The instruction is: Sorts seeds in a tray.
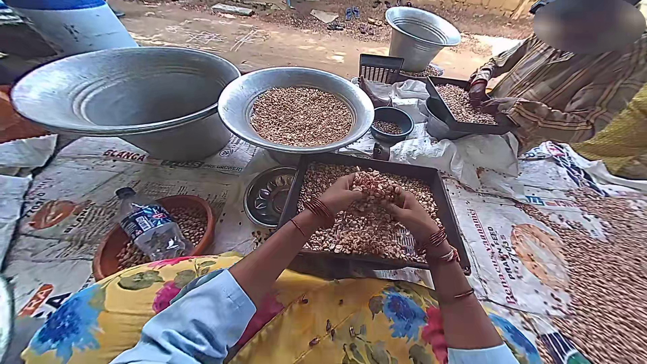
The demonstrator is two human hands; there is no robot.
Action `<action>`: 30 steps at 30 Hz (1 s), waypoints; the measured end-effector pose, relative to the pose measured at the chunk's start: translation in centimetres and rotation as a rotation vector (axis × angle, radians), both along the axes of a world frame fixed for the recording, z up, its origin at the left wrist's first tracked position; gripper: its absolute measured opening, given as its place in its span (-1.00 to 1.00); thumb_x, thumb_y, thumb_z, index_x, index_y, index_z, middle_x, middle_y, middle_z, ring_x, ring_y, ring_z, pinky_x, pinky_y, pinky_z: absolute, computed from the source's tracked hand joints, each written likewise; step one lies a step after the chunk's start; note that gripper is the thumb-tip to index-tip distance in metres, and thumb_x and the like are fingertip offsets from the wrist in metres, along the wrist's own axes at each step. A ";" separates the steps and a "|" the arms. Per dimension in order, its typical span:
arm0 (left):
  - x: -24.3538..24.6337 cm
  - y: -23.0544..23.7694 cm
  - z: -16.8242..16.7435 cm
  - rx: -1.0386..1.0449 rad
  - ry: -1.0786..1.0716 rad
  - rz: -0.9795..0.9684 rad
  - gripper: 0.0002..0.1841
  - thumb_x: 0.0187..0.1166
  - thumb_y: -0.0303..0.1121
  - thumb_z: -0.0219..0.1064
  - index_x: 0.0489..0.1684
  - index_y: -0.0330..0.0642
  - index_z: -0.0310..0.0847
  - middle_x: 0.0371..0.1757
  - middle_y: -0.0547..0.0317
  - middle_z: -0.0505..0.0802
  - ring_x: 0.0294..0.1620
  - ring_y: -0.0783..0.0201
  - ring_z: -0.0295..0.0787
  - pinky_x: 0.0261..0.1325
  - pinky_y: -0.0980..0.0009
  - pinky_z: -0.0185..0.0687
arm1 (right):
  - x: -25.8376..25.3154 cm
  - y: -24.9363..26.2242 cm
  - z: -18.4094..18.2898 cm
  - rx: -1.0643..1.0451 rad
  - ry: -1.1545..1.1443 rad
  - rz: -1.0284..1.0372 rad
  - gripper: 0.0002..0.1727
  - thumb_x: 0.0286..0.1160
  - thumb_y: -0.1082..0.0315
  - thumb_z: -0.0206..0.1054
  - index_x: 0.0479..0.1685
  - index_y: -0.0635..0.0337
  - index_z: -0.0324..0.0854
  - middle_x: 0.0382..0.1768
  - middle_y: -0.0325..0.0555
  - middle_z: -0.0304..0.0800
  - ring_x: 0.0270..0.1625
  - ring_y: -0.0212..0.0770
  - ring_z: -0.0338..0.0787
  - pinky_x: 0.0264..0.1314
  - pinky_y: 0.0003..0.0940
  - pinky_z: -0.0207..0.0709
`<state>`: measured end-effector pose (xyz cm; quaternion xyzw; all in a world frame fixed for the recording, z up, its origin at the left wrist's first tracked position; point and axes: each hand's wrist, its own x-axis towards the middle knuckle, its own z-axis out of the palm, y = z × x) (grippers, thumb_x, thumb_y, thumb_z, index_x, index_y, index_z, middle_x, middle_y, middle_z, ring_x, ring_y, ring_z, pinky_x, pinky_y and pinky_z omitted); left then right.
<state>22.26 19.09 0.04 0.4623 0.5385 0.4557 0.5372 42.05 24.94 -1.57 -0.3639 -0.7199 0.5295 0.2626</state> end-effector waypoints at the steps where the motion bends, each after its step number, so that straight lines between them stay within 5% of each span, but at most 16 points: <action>1: -0.7 -0.1 0.8 0.066 0.055 -0.007 -0.56 0.61 -0.74 0.12 0.48 -0.35 0.43 0.10 0.01 0.76 -0.04 0.39 0.71 0.08 0.44 0.64 | 0.2 0.2 0.3 0.075 0.029 -0.033 -0.64 0.61 0.54 0.20 0.35 0.43 0.51 0.02 -0.13 0.77 0.02 -0.56 0.74 0.15 -0.58 0.62; 5: -2.9 -0.7 3.2 0.203 0.296 -0.014 -0.56 0.59 -0.79 0.04 0.28 -0.18 0.62 0.04 0.03 0.83 -0.33 0.32 0.75 -0.30 0.41 0.67 | 1.7 0.8 1.1 0.285 -0.021 -0.105 -0.66 0.53 0.58 0.07 0.06 0.15 0.72 -0.08 -0.28 0.83 -0.21 -0.56 0.71 -0.12 -0.54 0.59; 8: -3.7 -1.4 4.1 0.230 0.542 0.035 -0.59 0.67 -0.71 0.06 0.31 -0.10 0.65 0.10 0.03 0.85 -0.26 0.19 0.85 -0.22 0.19 0.80 | 2.5 0.6 2.1 0.313 -0.098 -0.136 -0.63 0.53 0.63 0.04 0.06 0.15 0.73 -0.02 -0.16 0.83 -0.18 -0.39 0.86 -0.12 -0.38 0.81; 11: -4.0 -1.5 4.3 0.344 0.836 0.107 -0.57 0.64 -0.68 0.11 0.29 -0.04 0.73 0.22 0.08 0.85 -0.04 0.07 0.87 0.02 -0.04 0.78 | 3.1 0.7 2.6 0.458 -0.224 -0.177 -0.62 0.49 0.62 0.08 0.05 0.12 0.76 0.15 -0.10 0.82 -0.03 -0.25 0.89 -0.05 -0.22 0.82; 13: -3.9 -1.1 3.7 0.420 0.940 0.127 -0.57 0.58 -0.71 0.15 0.23 -0.08 0.76 0.27 -0.01 0.83 0.01 -0.06 0.87 0.05 -0.15 0.75 | 3.2 0.8 2.5 0.520 -0.313 -0.212 -0.73 0.60 0.52 0.19 0.06 0.11 0.78 0.04 -0.05 0.86 -0.12 -0.18 0.90 -0.05 -0.13 0.79; 18: -2.5 0.1 0.7 0.357 1.053 0.048 -0.62 0.54 -0.69 0.16 0.11 -0.13 0.82 0.24 -0.06 0.85 0.14 -0.16 0.84 0.12 -0.23 0.68 | 2.0 0.8 2.0 0.473 -0.660 -0.141 -0.75 0.69 0.22 0.30 0.09 0.07 0.84 -0.21 -0.01 0.90 -0.12 0.01 0.86 0.08 0.15 0.61; 23: -2.0 1.3 -1.4 0.104 1.094 -0.093 -0.72 0.71 -0.50 0.16 0.18 -0.22 0.79 0.21 -0.16 0.84 0.28 -0.16 0.77 0.35 -0.17 0.59 | 1.1 0.6 2.4 0.429 -0.867 -0.106 -0.72 0.70 0.29 0.24 0.18 0.03 0.82 0.04 0.04 0.91 0.17 0.11 0.85 0.26 0.22 0.56; 30: -3.9 2.4 -2.4 0.148 1.057 0.033 -0.74 0.66 -0.57 0.20 0.07 -0.21 0.83 0.07 -0.18 0.86 0.14 -0.20 0.81 0.23 -0.22 0.64 | 0.4 0.9 1.4 0.308 -1.056 0.034 -0.70 0.66 0.17 0.32 0.23 -0.01 0.81 0.19 0.07 0.86 0.32 0.16 0.77 0.35 0.29 0.48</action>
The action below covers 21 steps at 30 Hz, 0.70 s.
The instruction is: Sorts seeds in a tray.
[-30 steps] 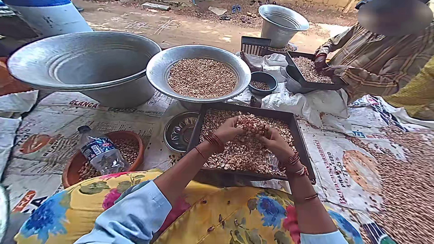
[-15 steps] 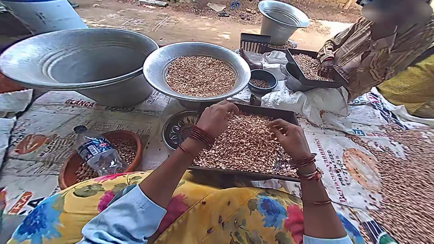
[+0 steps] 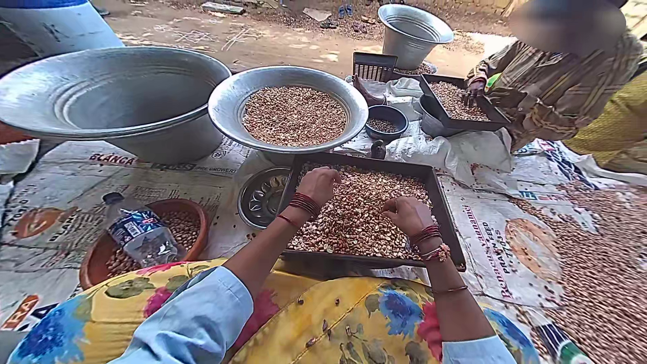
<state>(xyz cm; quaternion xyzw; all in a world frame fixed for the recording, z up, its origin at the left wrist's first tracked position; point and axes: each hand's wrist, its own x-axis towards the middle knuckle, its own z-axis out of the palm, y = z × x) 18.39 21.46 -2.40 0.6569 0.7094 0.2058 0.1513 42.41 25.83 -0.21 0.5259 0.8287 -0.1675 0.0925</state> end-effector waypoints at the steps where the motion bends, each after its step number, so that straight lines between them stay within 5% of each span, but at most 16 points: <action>1: 0.2 0.2 -0.2 0.010 -0.002 -0.001 -0.71 0.65 -0.59 0.16 0.08 -0.20 0.83 0.09 -0.18 0.85 0.16 -0.20 0.81 0.25 -0.20 0.63 | -0.4 0.0 -0.4 0.004 -0.017 0.008 -0.69 0.66 0.19 0.30 0.25 -0.01 0.79 0.19 0.08 0.86 0.32 0.17 0.77 0.33 0.29 0.48; 13: 3.0 2.8 -1.9 -0.095 0.062 -0.031 -0.71 0.75 -0.42 0.20 0.31 -0.13 0.75 0.37 -0.16 0.72 0.46 -0.14 0.62 0.42 -0.07 0.57 | -1.5 -0.3 -1.7 0.028 -0.090 0.013 -0.65 0.61 0.25 0.30 0.30 0.11 0.72 0.25 0.17 0.80 0.34 0.21 0.75 0.28 0.29 0.50; 18: 2.4 3.0 -3.0 -0.034 0.043 -0.020 -0.77 0.69 -0.39 0.29 0.15 -0.17 0.79 0.30 -0.16 0.75 0.42 -0.16 0.65 0.38 -0.11 0.58 | -1.3 0.0 -1.9 -0.005 -0.080 0.022 -0.66 0.62 0.24 0.29 0.28 0.10 0.70 0.15 0.15 0.83 0.27 0.20 0.77 0.23 0.28 0.51; 21: 2.2 3.1 -2.9 -0.068 0.036 -0.026 -0.74 0.69 -0.35 0.29 0.23 -0.10 0.78 0.35 -0.14 0.73 0.46 -0.15 0.62 0.40 -0.13 0.56 | -0.8 0.3 -1.7 -0.055 -0.018 0.010 -0.66 0.66 0.19 0.29 0.31 0.05 0.70 0.11 0.11 0.84 0.25 0.16 0.78 0.25 0.28 0.51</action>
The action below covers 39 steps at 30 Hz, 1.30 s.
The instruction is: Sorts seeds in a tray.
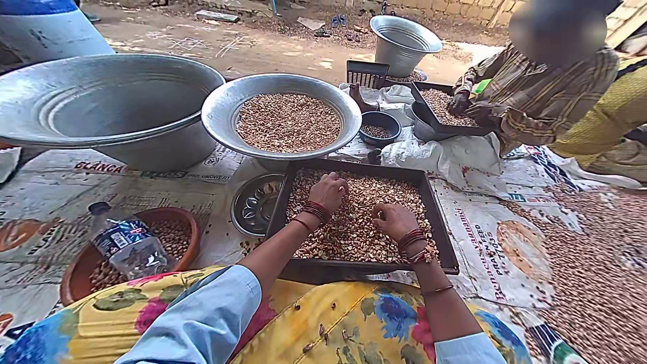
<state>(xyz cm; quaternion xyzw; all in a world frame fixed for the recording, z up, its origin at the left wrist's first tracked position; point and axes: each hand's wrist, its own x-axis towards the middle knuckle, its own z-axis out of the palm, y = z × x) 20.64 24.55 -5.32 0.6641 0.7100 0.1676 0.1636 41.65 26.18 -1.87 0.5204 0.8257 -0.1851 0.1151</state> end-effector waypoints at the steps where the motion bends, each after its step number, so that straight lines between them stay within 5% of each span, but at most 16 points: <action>1: 0.0 0.0 0.0 -0.009 0.002 -0.006 -0.73 0.70 -0.34 0.28 0.25 -0.09 0.77 0.37 -0.13 0.72 0.46 -0.15 0.61 0.40 -0.14 0.55 | 0.2 0.1 0.1 -0.007 0.025 -0.007 -0.65 0.67 0.17 0.29 0.33 0.03 0.70 0.11 0.09 0.85 0.24 0.15 0.79 0.27 0.27 0.51; 7: -1.0 -0.3 0.7 -0.017 -0.106 -0.062 -0.75 0.69 -0.34 0.30 0.15 -0.24 0.78 0.27 -0.19 0.76 0.35 -0.15 0.68 0.41 -0.14 0.53 | 1.4 0.6 0.9 -0.026 0.062 -0.033 -0.62 0.72 0.11 0.26 0.37 0.04 0.68 0.16 0.08 0.84 0.27 0.14 0.78 0.34 0.26 0.49; 10: -3.3 -1.7 2.7 -0.272 -0.551 -0.425 -0.81 0.71 -0.36 0.28 0.02 -0.24 0.79 -0.10 0.22 0.88 -0.14 0.41 0.77 0.09 0.37 0.68 | 3.0 1.2 1.4 -0.060 0.086 -0.083 -0.60 0.69 0.09 0.31 0.38 0.06 0.68 0.19 0.09 0.84 0.28 0.14 0.78 0.37 0.28 0.49; 13: -5.3 -2.9 4.5 -0.504 -0.800 -0.552 -0.77 0.68 -0.41 0.20 0.09 -0.20 0.76 -0.10 0.31 0.93 -0.20 0.45 0.88 -0.06 0.46 0.81 | 4.6 1.9 1.6 -0.063 0.042 -0.222 -0.48 0.64 0.07 0.38 0.49 0.13 0.58 0.29 0.24 0.76 0.35 0.24 0.74 0.42 0.30 0.48; 15: -5.9 -2.7 4.9 -0.415 -0.444 -0.264 -0.78 0.73 -0.38 0.29 0.21 -0.20 0.69 -0.16 0.15 0.85 -0.29 0.33 0.81 -0.15 0.36 0.76 | 5.0 2.1 1.1 -0.071 -0.038 -0.315 -0.36 0.57 0.08 0.44 0.55 0.22 0.48 0.39 0.34 0.66 0.46 0.31 0.66 0.48 0.32 0.45; 18: -5.0 -1.6 3.0 -0.470 0.213 -0.003 -0.58 0.59 -0.26 0.44 0.39 -0.21 0.69 0.34 -0.28 0.78 0.41 -0.27 0.68 0.43 -0.32 0.46 | 4.0 1.6 0.0 -0.130 -0.104 -0.285 -0.15 0.47 0.03 0.53 0.65 0.34 0.32 0.40 0.40 0.63 0.44 0.32 0.68 0.47 0.28 0.49; 21: -0.6 -2.4 2.3 -0.519 0.299 -0.048 -0.50 0.57 -0.40 0.38 0.47 -0.42 0.53 0.47 -0.41 0.65 0.55 -0.39 0.53 0.48 -0.37 0.39 | 1.0 -0.1 -0.4 -0.218 -0.036 -0.153 -0.01 0.53 0.06 0.49 0.80 0.40 0.01 0.43 0.45 0.58 0.48 0.34 0.64 0.52 0.26 0.43; 25: 2.4 -3.1 1.3 -0.477 -0.105 -0.122 -0.52 0.47 -0.54 0.41 0.37 -0.54 0.49 0.32 -0.45 0.70 0.43 -0.29 0.63 0.45 -0.25 0.45 | -1.6 -1.8 -1.1 -0.236 0.386 -0.036 -0.01 0.55 0.22 0.46 0.88 0.32 -0.10 0.43 0.41 0.60 0.46 0.26 0.65 0.55 0.18 0.42; 27: 2.0 -3.6 0.5 -0.431 -0.556 0.017 -0.43 0.50 -0.59 0.37 0.51 -0.51 0.29 0.32 -0.31 0.67 0.31 -0.01 0.66 0.37 0.04 0.54 | -1.5 -1.6 -1.4 -0.244 0.683 0.076 -0.21 0.55 0.38 0.37 0.80 0.27 0.16 0.61 0.27 0.48 0.58 0.08 0.58 0.61 0.02 0.40; 29: 1.6 -3.8 0.6 -0.345 -0.915 0.213 -0.31 0.47 -0.63 0.33 0.67 -0.33 0.17 0.29 -0.14 0.67 0.16 0.19 0.69 0.19 0.23 0.65 | -0.7 -1.0 -0.8 -0.290 0.909 0.087 -0.40 0.57 0.39 0.35 0.65 0.19 0.41 0.57 0.09 0.56 0.40 -0.15 0.72 0.39 -0.18 0.63; 30: 1.4 -3.9 1.4 -0.300 -1.000 0.264 -0.32 0.45 -0.66 0.32 0.64 -0.28 0.20 0.24 -0.08 0.68 0.10 0.25 0.70 0.12 0.29 0.67 | -0.1 -0.6 -0.2 -0.298 0.965 0.023 -0.48 0.61 0.42 0.32 0.57 0.17 0.47 0.45 0.07 0.63 0.16 -0.19 0.82 0.09 -0.22 0.77; 32: 0.5 -4.0 3.4 -0.224 -1.005 0.229 -0.40 0.45 -0.73 0.29 0.54 -0.34 0.29 0.22 -0.09 0.67 0.09 0.26 0.67 0.15 0.30 0.63 | 1.9 0.7 0.9 -0.159 0.889 -0.105 -0.59 0.72 0.44 0.21 0.52 0.17 0.51 0.36 0.06 0.71 0.06 -0.16 0.87 0.02 -0.22 0.77; 35: -2.0 -3.4 4.8 -0.087 -0.803 -0.011 -0.45 0.45 -0.79 0.15 0.41 -0.15 0.59 0.23 0.02 0.77 0.01 0.27 0.74 0.00 0.28 0.68 | 5.1 3.4 0.7 0.085 0.439 -0.257 -0.50 0.76 0.44 0.08 0.67 0.16 0.41 0.53 0.22 0.59 0.50 0.14 0.66 0.55 0.08 0.46; 37: -2.6 -3.8 6.4 -0.050 -0.748 -0.049 -0.50 0.56 -0.80 0.08 0.40 -0.15 0.57 0.17 -0.02 0.77 -0.15 0.24 0.79 -0.18 0.31 0.75 | 6.0 4.1 0.3 0.045 0.147 -0.336 -0.42 0.73 0.44 0.08 0.77 0.19 0.26 0.61 0.35 0.42 0.63 0.27 0.50 0.64 0.20 0.33; 39: -2.7 -4.1 7.4 -0.031 -0.680 -0.019 -0.56 0.65 -0.74 0.08 0.38 -0.14 0.58 0.19 0.01 0.81 -0.18 0.21 0.84 -0.18 0.27 0.77 | 5.9 3.9 -0.2 -0.019 0.000 -0.320 -0.43 0.69 0.43 0.13 0.71 0.27 0.30 0.55 0.42 0.47 0.58 0.34 0.54 0.57 0.28 0.37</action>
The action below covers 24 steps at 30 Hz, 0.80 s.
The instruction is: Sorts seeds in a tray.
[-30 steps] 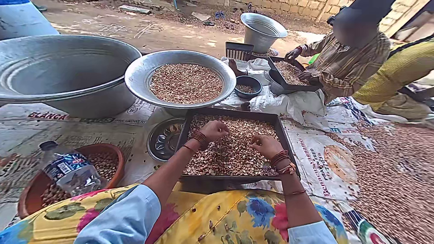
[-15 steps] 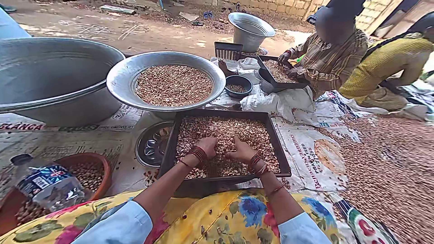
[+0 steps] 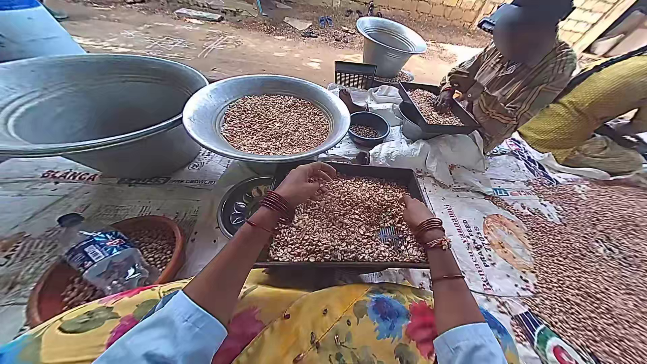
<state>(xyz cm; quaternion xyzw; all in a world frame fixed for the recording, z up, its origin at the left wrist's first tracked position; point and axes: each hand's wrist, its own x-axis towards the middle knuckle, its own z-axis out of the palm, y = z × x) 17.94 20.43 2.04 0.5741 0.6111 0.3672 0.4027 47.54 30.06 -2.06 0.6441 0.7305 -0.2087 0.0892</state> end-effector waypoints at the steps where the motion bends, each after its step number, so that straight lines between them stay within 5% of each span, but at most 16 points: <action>1: 0.0 -0.1 0.2 0.007 0.057 0.020 -0.60 0.68 -0.70 0.12 0.37 -0.12 0.61 0.20 0.03 0.82 -0.17 0.19 0.84 -0.13 0.21 0.78 | -0.3 -0.3 0.1 -0.054 -0.010 0.056 -0.45 0.70 0.41 0.13 0.68 0.31 0.31 0.51 0.44 0.52 0.55 0.35 0.58 0.55 0.30 0.39; 3: 0.1 0.0 -0.3 0.053 0.222 0.054 -0.63 0.66 -0.62 0.22 0.32 -0.03 0.70 0.27 0.03 0.81 -0.09 0.10 0.84 0.02 0.03 0.75 | -0.8 -0.8 0.2 -0.168 0.160 0.210 -0.56 0.77 0.41 0.13 0.56 0.34 0.46 0.36 0.39 0.66 0.37 0.26 0.71 0.45 0.21 0.46; 6: 0.5 0.3 -1.7 0.156 0.409 0.039 -0.69 0.61 -0.55 0.31 0.23 -0.05 0.78 0.39 -0.03 0.76 0.16 -0.06 0.83 0.24 -0.16 0.67 | -2.0 -2.0 1.1 -0.178 0.484 0.216 -0.72 0.78 0.36 0.17 0.30 0.23 0.63 0.05 0.03 0.79 -0.13 -0.20 0.83 -0.04 -0.21 0.71; 10: 1.3 0.5 -2.7 0.101 0.490 0.009 -0.73 0.64 -0.45 0.32 0.23 -0.08 0.79 0.36 -0.08 0.77 0.21 -0.09 0.80 0.30 -0.18 0.62 | -3.2 -2.7 2.1 0.108 0.232 0.155 -0.71 0.67 0.23 0.30 0.21 0.07 0.79 0.07 0.02 0.88 0.20 0.04 0.81 0.32 0.17 0.53; 14: 2.0 0.6 -3.0 0.073 0.507 -0.037 -0.75 0.67 -0.38 0.32 0.22 -0.14 0.79 0.24 -0.12 0.81 0.17 -0.10 0.80 0.32 -0.17 0.60 | -4.1 -2.3 0.0 0.098 0.139 0.192 -0.67 0.61 0.08 0.38 0.19 0.02 0.80 0.08 0.02 0.88 0.23 0.08 0.80 0.32 0.22 0.51; 17: 3.1 0.5 -3.8 0.111 0.535 -0.067 -0.77 0.69 -0.35 0.31 0.15 -0.12 0.82 0.15 -0.12 0.82 0.11 -0.08 0.79 0.27 -0.13 0.61 | -4.9 -2.4 -0.9 0.075 0.085 0.216 -0.67 0.61 0.15 0.34 0.22 0.06 0.77 0.07 0.07 0.86 0.23 0.11 0.79 0.28 0.24 0.51; 20: 4.8 0.7 -4.6 0.086 0.588 -0.151 -0.73 0.74 -0.34 0.23 0.22 -0.08 0.81 0.30 -0.15 0.78 0.35 -0.12 0.71 0.41 -0.14 0.54 | -4.7 -2.2 -0.4 0.036 0.106 0.255 -0.67 0.62 0.17 0.31 0.24 0.06 0.75 0.10 0.05 0.86 0.24 0.09 0.79 0.30 0.24 0.51; 22: 5.8 1.0 -5.3 0.098 0.636 -0.184 -0.70 0.78 -0.34 0.16 0.24 -0.07 0.81 0.34 -0.18 0.75 0.45 -0.14 0.64 0.43 -0.14 0.53 | -3.5 -2.5 0.6 -0.016 0.324 0.359 -0.72 0.59 0.20 0.39 0.15 0.11 0.79 -0.05 -0.06 0.88 -0.01 -0.09 0.81 0.14 0.01 0.59; 24: 6.3 1.5 -6.1 0.124 0.699 -0.209 -0.68 0.80 -0.34 0.11 0.25 -0.09 0.80 0.36 -0.21 0.73 0.47 -0.20 0.62 0.36 -0.16 0.57 | -1.9 -3.1 1.5 -0.161 0.830 0.500 -0.83 0.54 0.37 0.42 -0.01 0.20 0.77 -0.25 -0.35 0.85 -0.37 -0.54 0.72 -0.26 -0.55 0.62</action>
